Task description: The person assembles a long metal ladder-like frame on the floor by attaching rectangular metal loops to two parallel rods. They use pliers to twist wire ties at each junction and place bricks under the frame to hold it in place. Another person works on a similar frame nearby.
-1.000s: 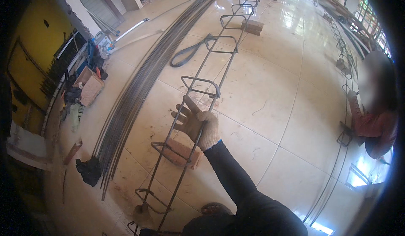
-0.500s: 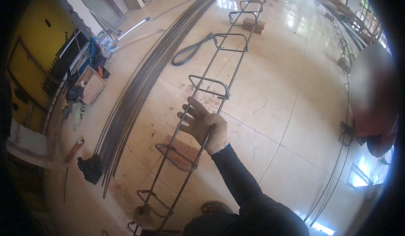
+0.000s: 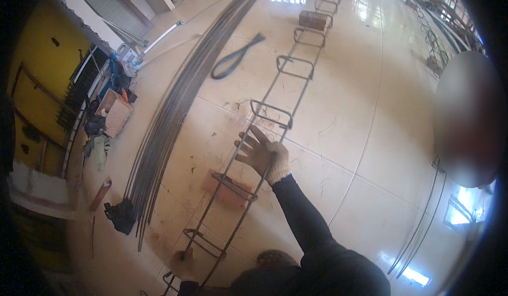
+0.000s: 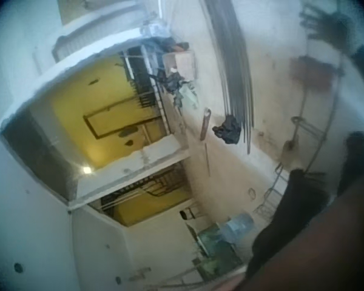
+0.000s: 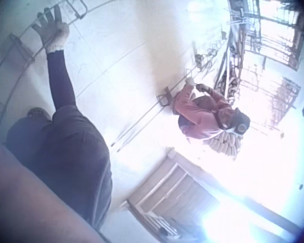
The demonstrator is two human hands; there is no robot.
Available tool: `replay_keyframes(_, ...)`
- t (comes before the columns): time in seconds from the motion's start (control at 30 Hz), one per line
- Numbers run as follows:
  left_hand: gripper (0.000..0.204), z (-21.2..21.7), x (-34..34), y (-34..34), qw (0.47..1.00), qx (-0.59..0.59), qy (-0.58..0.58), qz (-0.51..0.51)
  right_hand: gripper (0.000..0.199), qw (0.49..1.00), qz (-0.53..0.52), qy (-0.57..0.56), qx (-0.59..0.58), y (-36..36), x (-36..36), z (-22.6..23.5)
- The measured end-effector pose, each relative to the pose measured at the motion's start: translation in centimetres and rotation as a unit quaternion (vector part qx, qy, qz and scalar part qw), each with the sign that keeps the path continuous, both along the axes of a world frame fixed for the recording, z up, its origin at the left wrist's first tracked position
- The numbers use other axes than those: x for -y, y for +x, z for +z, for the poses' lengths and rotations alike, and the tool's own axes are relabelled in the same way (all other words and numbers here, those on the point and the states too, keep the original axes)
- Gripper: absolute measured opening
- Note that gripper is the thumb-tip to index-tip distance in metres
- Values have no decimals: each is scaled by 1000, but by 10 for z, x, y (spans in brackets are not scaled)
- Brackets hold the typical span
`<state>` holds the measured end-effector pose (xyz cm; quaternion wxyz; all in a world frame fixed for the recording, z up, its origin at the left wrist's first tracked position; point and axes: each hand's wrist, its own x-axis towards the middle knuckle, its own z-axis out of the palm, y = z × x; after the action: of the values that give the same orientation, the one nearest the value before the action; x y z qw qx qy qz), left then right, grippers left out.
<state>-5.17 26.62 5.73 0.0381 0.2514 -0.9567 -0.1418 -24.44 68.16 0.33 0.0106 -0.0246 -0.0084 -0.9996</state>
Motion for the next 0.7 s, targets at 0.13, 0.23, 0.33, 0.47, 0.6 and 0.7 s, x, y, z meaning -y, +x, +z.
replay_keyframes(0.13, 40, -6, -16, -11, 998, -16, 58, -14, 81, 999, 5, 50, -7, -18, -9, 22)
replay_keyframes(0.23, 38, -2, -20, -13, 999, 16, 45, 0, 77, 997, 0, 72, 5, -18, -7, 36)
replay_keyframes(0.33, 42, -20, -3, -15, 996, 6, 87, -26, 73, 995, -10, 95, 34, -13, -7, 35)
replay_keyframes(0.47, 43, -60, 16, -4, 997, 50, 64, -20, 67, 986, -15, 148, 76, -11, -8, 40)
replay_keyframes(0.6, 46, -64, 12, 5, 999, 18, 37, -31, 66, 990, 20, 135, 48, -21, -13, 24)
replay_keyframes(0.7, 48, -42, -20, -24, 997, 37, 38, -51, 65, 994, 15, 107, 22, -23, -34, -7)
